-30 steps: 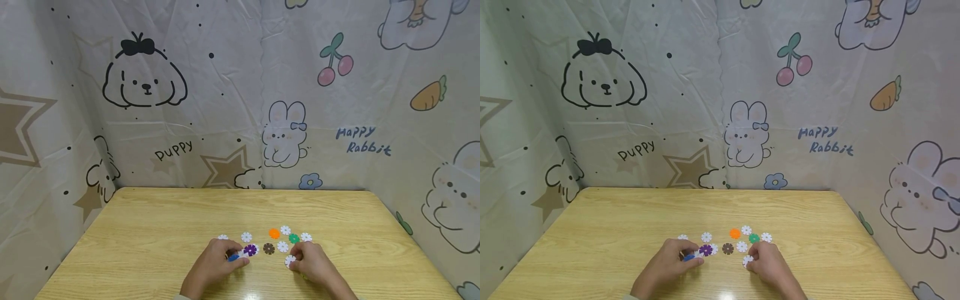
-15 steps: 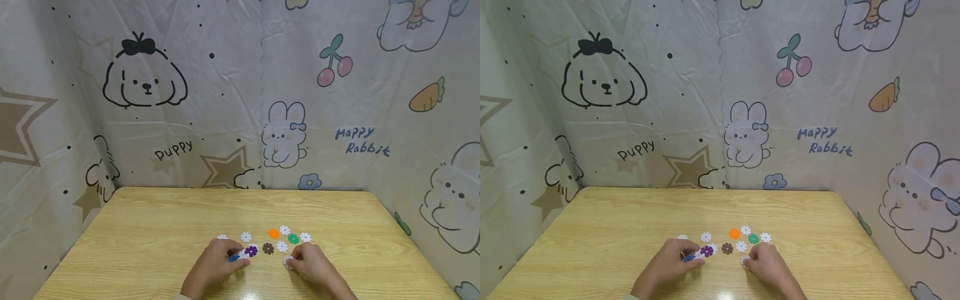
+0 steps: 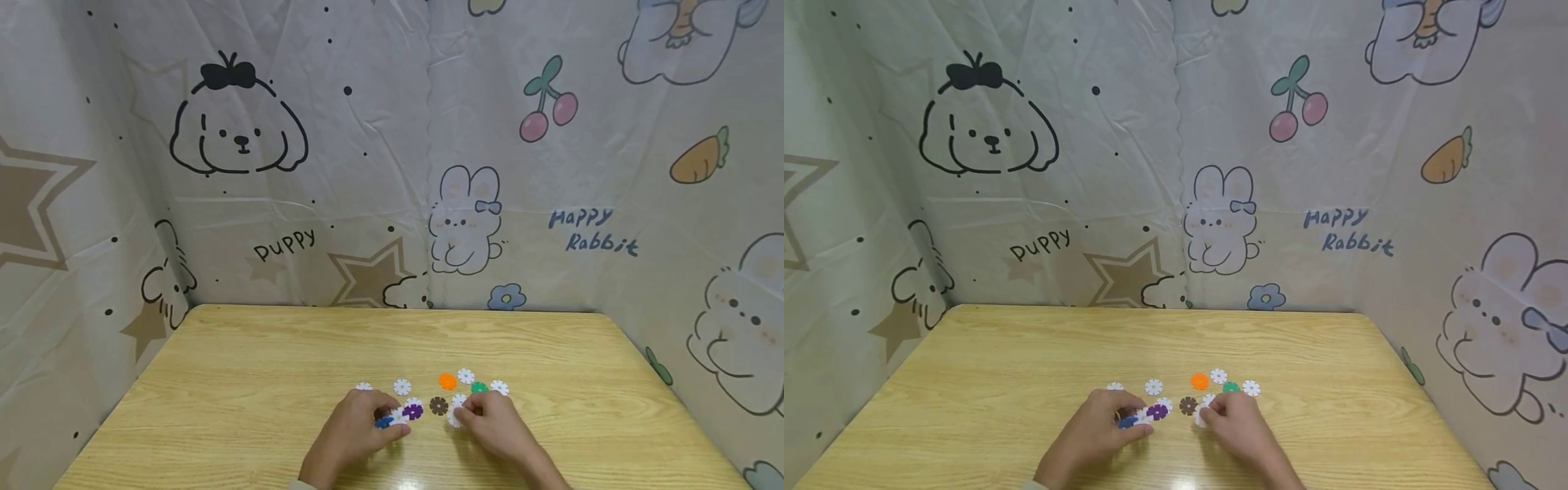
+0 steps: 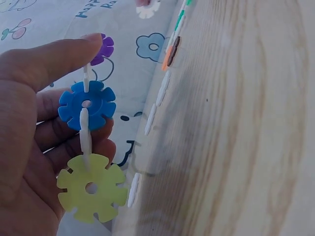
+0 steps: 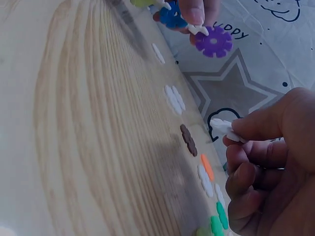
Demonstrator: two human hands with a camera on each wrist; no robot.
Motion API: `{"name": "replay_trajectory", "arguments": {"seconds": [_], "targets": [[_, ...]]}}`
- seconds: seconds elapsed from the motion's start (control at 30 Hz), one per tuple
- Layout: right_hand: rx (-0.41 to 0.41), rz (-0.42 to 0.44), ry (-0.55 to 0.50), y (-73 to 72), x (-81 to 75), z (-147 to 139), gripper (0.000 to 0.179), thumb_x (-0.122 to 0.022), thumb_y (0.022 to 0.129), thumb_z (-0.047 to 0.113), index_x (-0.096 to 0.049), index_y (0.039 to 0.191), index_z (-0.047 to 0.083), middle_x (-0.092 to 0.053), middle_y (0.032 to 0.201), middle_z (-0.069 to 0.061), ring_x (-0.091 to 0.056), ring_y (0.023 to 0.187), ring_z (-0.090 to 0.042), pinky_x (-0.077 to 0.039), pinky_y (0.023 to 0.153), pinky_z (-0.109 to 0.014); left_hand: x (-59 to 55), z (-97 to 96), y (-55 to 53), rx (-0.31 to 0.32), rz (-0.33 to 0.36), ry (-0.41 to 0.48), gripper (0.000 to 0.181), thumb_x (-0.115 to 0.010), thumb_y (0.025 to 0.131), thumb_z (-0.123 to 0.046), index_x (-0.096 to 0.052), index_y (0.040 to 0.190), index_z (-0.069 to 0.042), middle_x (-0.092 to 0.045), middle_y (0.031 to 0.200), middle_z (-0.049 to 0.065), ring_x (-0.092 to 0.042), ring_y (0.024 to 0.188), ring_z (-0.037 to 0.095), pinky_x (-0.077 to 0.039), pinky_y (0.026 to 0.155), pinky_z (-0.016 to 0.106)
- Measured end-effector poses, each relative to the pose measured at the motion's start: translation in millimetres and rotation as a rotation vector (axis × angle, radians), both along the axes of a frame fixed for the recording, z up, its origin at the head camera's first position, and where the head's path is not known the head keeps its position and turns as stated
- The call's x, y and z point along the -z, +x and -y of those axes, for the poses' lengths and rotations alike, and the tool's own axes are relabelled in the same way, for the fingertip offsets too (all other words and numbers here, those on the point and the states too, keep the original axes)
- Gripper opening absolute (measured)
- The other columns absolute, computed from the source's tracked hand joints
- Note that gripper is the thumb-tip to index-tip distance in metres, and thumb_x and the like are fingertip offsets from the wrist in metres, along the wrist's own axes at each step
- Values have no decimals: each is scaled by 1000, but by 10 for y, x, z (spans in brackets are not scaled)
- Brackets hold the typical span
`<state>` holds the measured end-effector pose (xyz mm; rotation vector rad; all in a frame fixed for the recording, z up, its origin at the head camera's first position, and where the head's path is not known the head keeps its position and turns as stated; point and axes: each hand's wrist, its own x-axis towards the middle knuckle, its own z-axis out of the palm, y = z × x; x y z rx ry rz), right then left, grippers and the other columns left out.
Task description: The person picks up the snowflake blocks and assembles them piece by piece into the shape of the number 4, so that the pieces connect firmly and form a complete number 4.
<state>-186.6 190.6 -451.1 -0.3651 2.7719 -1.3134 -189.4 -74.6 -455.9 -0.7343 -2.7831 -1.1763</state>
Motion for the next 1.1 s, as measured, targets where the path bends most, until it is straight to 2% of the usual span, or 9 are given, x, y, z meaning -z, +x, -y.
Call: {"name": "replay_trajectory", "arguments": {"seconds": [0.23, 0.53, 0.77, 1.1], "targets": [[25, -14, -58, 0, -53, 124, 23, -70, 92, 16, -66, 71, 8, -48, 60, 6, -41, 55, -8, -36, 53, -24, 9, -3, -9, -1, -4, -4, 27, -84, 81, -35, -78, 97, -14, -62, 82, -16, -53, 71, 3, -49, 66, 25], [4, 30, -142, -13, -92, 228, 29, -68, 93, 16, -62, 68, 4, -47, 59, 5, -37, 53, -6, -31, 49, -21, 11, -10, -15, 3, -21, -21, 27, -85, 81, -35, -78, 96, -14, -61, 81, -17, -52, 70, 2, -47, 64, 24], [9, 51, -208, -11, -107, 306, 26, -69, 92, 15, -65, 71, 2, -47, 58, 4, -35, 51, -6, -29, 46, -21, 26, -9, -16, 14, -26, -8, 26, -85, 81, -33, -78, 97, -14, -61, 81, -16, -52, 69, 2, -47, 63, 24], [3, 89, -234, -18, -107, 376, 29, -65, 94, 14, -65, 72, -4, -45, 56, 4, -32, 49, -7, -25, 44, -20, 36, -10, -22, 20, -33, -7, 24, -85, 81, -34, -78, 95, -16, -59, 78, -17, -51, 68, 1, -46, 61, 23]]}}
